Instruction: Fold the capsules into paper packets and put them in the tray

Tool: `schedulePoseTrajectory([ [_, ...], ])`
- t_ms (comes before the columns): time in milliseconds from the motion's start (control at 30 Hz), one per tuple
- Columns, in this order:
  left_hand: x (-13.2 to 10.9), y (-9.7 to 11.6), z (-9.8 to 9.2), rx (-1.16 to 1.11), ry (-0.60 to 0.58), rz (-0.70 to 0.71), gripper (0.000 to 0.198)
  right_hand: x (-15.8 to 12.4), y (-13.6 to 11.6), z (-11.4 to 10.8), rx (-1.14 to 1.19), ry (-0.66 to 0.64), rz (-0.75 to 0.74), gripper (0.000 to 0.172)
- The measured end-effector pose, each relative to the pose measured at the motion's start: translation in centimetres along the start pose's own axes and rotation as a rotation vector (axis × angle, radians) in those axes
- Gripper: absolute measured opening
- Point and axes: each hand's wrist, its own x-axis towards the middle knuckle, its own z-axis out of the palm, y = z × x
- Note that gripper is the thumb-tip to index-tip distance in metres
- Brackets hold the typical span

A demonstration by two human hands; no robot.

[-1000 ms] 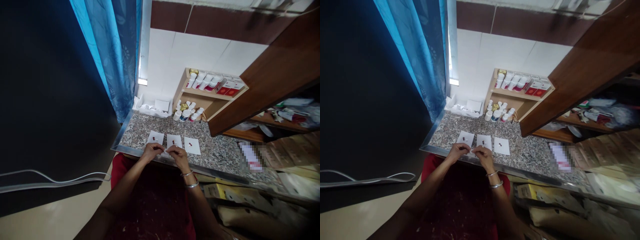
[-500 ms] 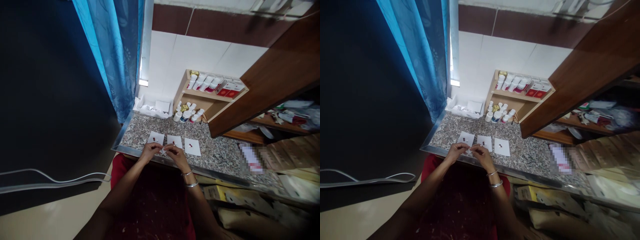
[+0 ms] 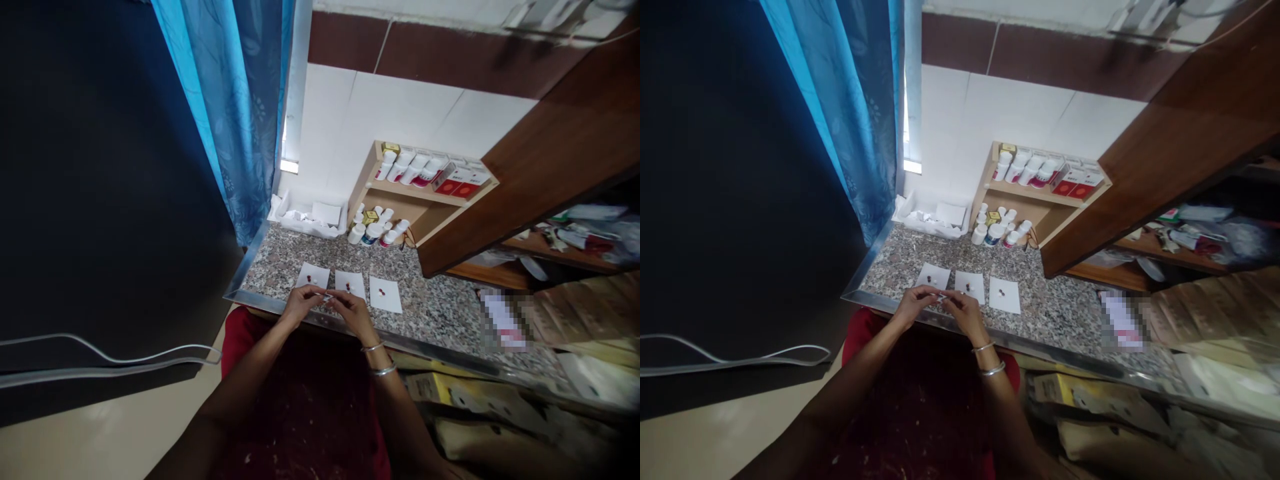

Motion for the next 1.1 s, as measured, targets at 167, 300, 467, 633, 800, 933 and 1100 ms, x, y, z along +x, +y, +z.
schedulePoseTrajectory([
  [167, 0.1, 0.4, -0.5, 0.296, -0.087, 0.136, 0.032, 0.2, 0.1, -0.1, -0.042, 0.019, -0.006, 0.032],
  [300, 0.4, 1.3, -0.9, 0.633, -0.120, 0.324, 0.018, 0.2, 0.0, -0.2, -0.118, 0.009, -0.022, 0.030],
  [467, 1.0, 2.3, -1.3, 0.785, -0.224, 0.353, 0.010, 0.3, -0.1, -0.4, -0.119, -0.042, 0.013, 0.031],
  [633, 1.4, 2.5, -1.2, 0.824, -0.243, 0.372, 0.011, 0.6, 0.0, -0.5, -0.041, -0.066, 0.088, 0.035],
  [800, 1.6, 2.6, -1.1, 0.856, -0.233, 0.394, 0.009, 0.8, 0.4, -0.6, -0.044, -0.048, 0.082, 0.039],
  [933, 1.8, 2.4, -1.1, 0.912, -0.245, 0.478, 0.008, 0.8, 0.7, -0.6, -0.083, -0.025, 0.061, 0.042],
  [1100, 1.4, 2.1, -0.8, 1.073, -0.292, 0.784, 0.018, 0.7, 0.4, -0.6, -0.162, -0.001, 0.047, 0.037],
])
